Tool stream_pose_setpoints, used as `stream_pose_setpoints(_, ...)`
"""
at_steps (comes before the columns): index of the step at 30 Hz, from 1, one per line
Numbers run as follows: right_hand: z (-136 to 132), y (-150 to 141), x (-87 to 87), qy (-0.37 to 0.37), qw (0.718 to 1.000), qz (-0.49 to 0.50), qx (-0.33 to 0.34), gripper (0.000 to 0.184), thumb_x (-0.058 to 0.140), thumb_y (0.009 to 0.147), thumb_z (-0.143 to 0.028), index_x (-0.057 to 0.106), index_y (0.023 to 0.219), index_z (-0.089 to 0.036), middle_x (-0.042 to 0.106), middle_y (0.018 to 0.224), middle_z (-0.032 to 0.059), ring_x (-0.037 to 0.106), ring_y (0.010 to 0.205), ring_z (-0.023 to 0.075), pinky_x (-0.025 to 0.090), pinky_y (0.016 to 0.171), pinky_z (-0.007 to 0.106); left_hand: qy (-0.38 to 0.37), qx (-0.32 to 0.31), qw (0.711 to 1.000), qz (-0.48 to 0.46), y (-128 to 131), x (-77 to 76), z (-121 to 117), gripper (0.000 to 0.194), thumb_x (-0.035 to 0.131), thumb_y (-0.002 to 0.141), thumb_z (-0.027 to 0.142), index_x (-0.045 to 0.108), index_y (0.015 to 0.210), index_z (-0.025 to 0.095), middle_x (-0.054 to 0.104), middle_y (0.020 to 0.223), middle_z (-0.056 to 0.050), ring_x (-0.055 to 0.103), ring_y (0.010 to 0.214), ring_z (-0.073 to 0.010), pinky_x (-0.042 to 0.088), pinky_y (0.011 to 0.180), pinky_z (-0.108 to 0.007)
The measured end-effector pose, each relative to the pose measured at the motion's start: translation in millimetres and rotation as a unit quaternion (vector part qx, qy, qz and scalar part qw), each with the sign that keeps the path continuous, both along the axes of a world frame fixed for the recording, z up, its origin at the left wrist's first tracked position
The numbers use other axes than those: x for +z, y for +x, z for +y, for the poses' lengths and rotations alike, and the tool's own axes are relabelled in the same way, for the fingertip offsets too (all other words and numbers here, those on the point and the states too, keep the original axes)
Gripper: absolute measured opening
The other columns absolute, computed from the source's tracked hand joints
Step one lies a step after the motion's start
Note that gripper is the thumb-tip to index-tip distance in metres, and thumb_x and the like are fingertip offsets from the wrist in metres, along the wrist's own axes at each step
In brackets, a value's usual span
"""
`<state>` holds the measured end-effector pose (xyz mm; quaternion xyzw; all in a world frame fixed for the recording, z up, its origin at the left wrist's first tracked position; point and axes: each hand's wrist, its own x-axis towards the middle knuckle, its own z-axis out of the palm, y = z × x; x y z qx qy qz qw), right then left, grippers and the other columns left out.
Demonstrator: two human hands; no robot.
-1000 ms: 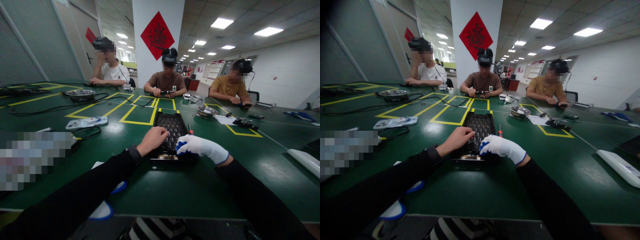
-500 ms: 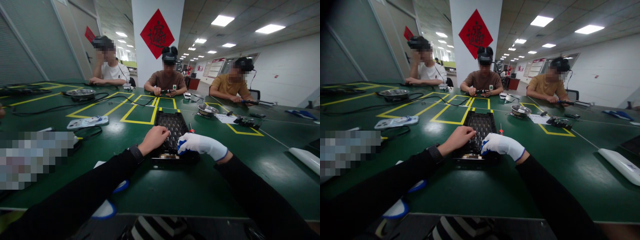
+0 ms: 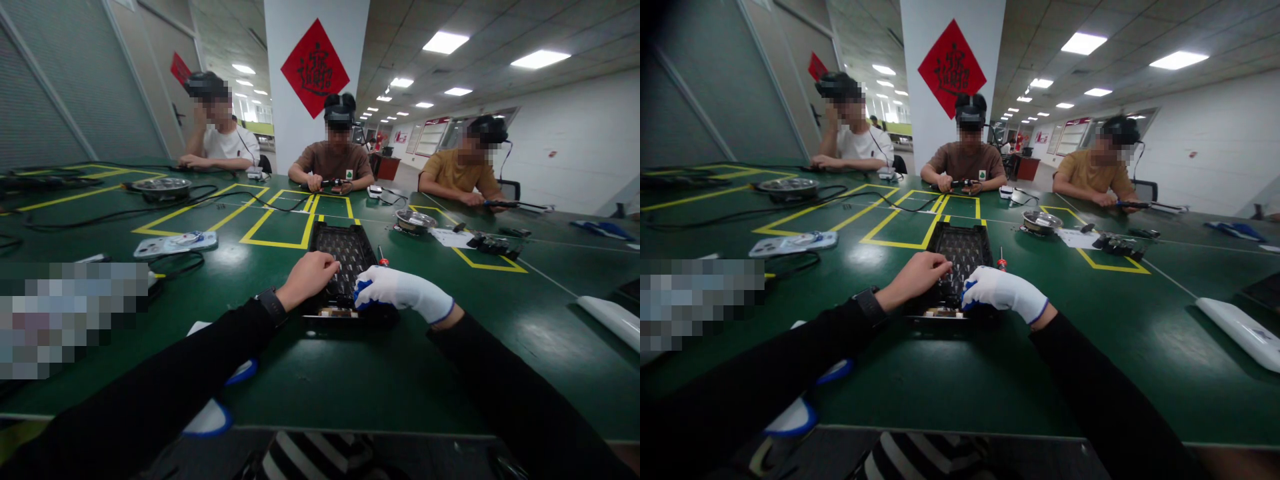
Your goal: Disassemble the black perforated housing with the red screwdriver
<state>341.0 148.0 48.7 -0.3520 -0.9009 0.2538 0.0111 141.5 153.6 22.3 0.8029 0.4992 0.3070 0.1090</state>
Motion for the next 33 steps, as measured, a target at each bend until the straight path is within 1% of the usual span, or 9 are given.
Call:
stream_pose_setpoints(3, -0.7, -0.8, -2.2, -0.015, 0.998, -0.004, -0.059, 0.011, 0.061, 0.066, -0.017, 0.07, 0.072, -0.02, 0.062, 0.066, -0.0026, 0.052, 0.06, 0.0094, 0.039, 0.06, 0.02, -0.003, 0.001, 1.0, 0.0, 0.1, 0.2, -0.2, 0.037, 0.043, 0.083, 0.037, 0.068, 0.07, 0.013, 0.064, 0.066, -0.006, 0.054, 0.061, -0.0136, 0.034, 0.06, -0.024)
stream_pose_setpoints(7, -7.8, -5.4, 3.6, -0.036, 0.994, -0.01, -0.103, 0.008, 0.063, 0.064, -0.023, 0.068, 0.068, -0.02, 0.06, 0.064, -0.0031, 0.05, 0.057, 0.0088, 0.038, 0.056, 0.021, 0.002, -0.003, 1.0, -0.006, -0.4, -0.7, 0.7, 0.036, 0.043, 0.083, 0.036, 0.068, 0.07, 0.014, 0.064, 0.066, -0.005, 0.054, 0.062, -0.0137, 0.034, 0.059, -0.024)
stream_pose_setpoints(13, -20.5, -14.6, 14.0, -0.055, 0.977, -0.022, -0.203, 0.02, 0.066, 0.058, -0.035, 0.061, 0.063, -0.016, 0.057, 0.059, -0.0033, 0.049, 0.053, 0.0092, 0.035, 0.048, 0.021, 0.005, -0.011, 1.0, -0.01, -1.9, -1.8, 1.9, 0.035, 0.043, 0.083, 0.036, 0.067, 0.07, 0.015, 0.063, 0.066, -0.005, 0.053, 0.061, -0.0137, 0.033, 0.059, -0.024)
stream_pose_setpoints(19, -24.5, -18.6, 19.5, -0.054, 0.976, -0.019, -0.212, 0.018, 0.065, 0.056, -0.032, 0.058, 0.059, -0.016, 0.055, 0.056, -0.0037, 0.048, 0.051, 0.0083, 0.034, 0.045, 0.02, -0.001, -0.009, 1.0, -0.026, -1.1, -0.8, -0.7, 0.037, 0.044, 0.083, 0.039, 0.067, 0.068, 0.014, 0.062, 0.064, -0.004, 0.052, 0.06, -0.0131, 0.034, 0.06, -0.024)
stream_pose_setpoints(22, -25.8, -20.3, 21.3, -0.054, 0.973, -0.022, -0.222, 0.017, 0.065, 0.056, -0.031, 0.057, 0.057, -0.016, 0.054, 0.054, -0.004, 0.047, 0.05, 0.008, 0.034, 0.045, 0.02, 0.001, -0.023, 0.997, -0.076, -0.4, 5.9, -5.9, 0.045, 0.038, 0.085, 0.043, 0.067, 0.068, 0.013, 0.06, 0.061, -0.003, 0.051, 0.059, -0.0124, 0.035, 0.062, -0.024)
stream_pose_setpoints(24, -25.8, -20.4, 21.3, -0.05, 0.975, -0.022, -0.217, 0.017, 0.065, 0.056, -0.031, 0.057, 0.057, -0.016, 0.052, 0.054, -0.0043, 0.046, 0.05, 0.0078, 0.034, 0.046, 0.02, 0.007, -0.077, 0.991, -0.113, 0.1, 13.0, -11.3, 0.052, 0.032, 0.088, 0.045, 0.068, 0.069, 0.013, 0.059, 0.063, -0.002, 0.051, 0.061, -0.0116, 0.036, 0.064, -0.023)
stream_pose_setpoints(28, -23.6, -17.4, 18.1, -0.055, 0.975, -0.027, -0.214, 0.021, 0.064, 0.058, -0.034, 0.062, 0.064, -0.015, 0.057, 0.059, -0.0027, 0.048, 0.053, 0.0087, 0.035, 0.049, 0.02, -0.023, -0.255, 0.96, -0.112, 1.2, 24.8, -21.0, 0.061, 0.023, 0.091, 0.043, 0.07, 0.069, 0.013, 0.06, 0.072, -0.004, 0.05, 0.067, -0.0104, 0.037, 0.069, -0.021)
stream_pose_setpoints(30, -22.2, -15.3, 15.9, -0.047, 0.972, -0.03, -0.227, 0.026, 0.066, 0.057, -0.037, 0.064, 0.07, -0.014, 0.059, 0.063, -0.0013, 0.05, 0.055, 0.0095, 0.036, 0.05, 0.021, -0.039, -0.297, 0.949, -0.1, 1.7, 26.7, -22.6, 0.064, 0.019, 0.092, 0.043, 0.071, 0.07, 0.013, 0.061, 0.076, -0.005, 0.051, 0.07, -0.0107, 0.037, 0.072, -0.021)
stream_pose_setpoints(33, -20.8, -13.1, 14.0, -0.026, 0.972, -0.035, -0.233, 0.029, 0.067, 0.055, -0.038, 0.064, 0.071, -0.014, 0.06, 0.064, -0.0008, 0.05, 0.055, 0.0097, 0.037, 0.05, 0.021, -0.049, -0.329, 0.94, -0.079, 2.1, 26.1, -21.1, 0.068, 0.015, 0.092, 0.045, 0.071, 0.072, 0.013, 0.061, 0.08, -0.005, 0.051, 0.075, -0.0113, 0.036, 0.078, -0.022)
